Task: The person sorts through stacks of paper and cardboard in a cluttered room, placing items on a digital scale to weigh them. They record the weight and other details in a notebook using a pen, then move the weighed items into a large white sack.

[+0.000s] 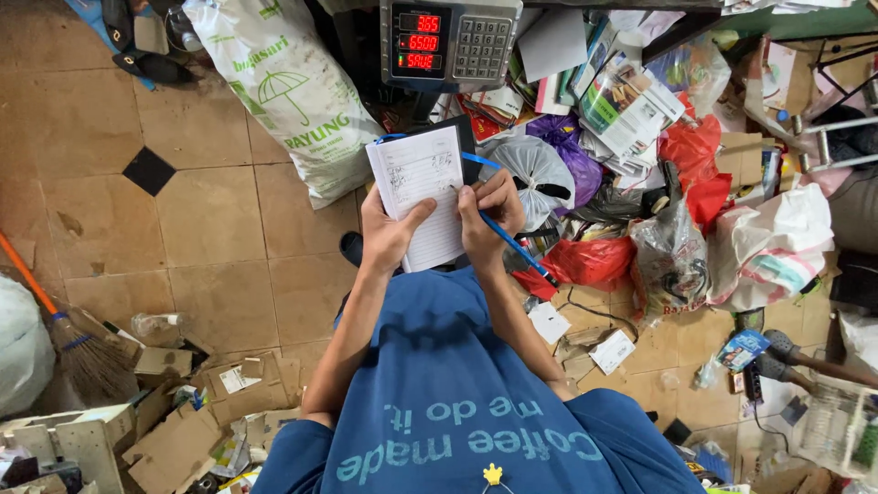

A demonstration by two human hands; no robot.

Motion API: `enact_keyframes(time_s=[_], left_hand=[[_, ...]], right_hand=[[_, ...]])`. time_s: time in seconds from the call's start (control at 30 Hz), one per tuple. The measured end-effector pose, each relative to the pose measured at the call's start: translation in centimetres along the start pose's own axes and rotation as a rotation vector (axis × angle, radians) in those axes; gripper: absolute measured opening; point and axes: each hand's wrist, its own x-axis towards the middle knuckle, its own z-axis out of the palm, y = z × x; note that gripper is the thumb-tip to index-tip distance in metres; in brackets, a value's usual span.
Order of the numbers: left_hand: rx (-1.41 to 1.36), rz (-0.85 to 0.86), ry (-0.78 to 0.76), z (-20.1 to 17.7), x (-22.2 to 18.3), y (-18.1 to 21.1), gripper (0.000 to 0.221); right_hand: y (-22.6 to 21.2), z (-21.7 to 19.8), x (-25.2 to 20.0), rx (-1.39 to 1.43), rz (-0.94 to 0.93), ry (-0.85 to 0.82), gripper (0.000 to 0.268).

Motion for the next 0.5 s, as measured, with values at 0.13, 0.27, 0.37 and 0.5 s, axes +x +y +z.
enact_keyframes(time_s=[0.13, 0.27, 0.37, 0.5], left_hand=[[-0.005, 0.015, -0.017, 0.1, 0.2, -0.3, 0.042], [-0.02, 0.026, -0.051, 0.3, 0.3, -0.1, 0.044], [-0.021, 0.01, -0.057, 0.6, 0.2, 0.2, 0.044], [-0.046, 0.012, -0.069, 0.8, 0.4, 0.6, 0.045]], right_hand=[[0.0, -0.3, 0.1, 0.013, 0.02, 0.0, 0.034], [-0.1, -0.4, 0.2, 0.053, 0.023, 0.054, 0.035], [-0.5, -0.3, 0.3, 0.059, 0.018, 0.056, 0.035], [-0.5, -0.4, 0.2, 0.003, 0.006, 0.081, 0.035]])
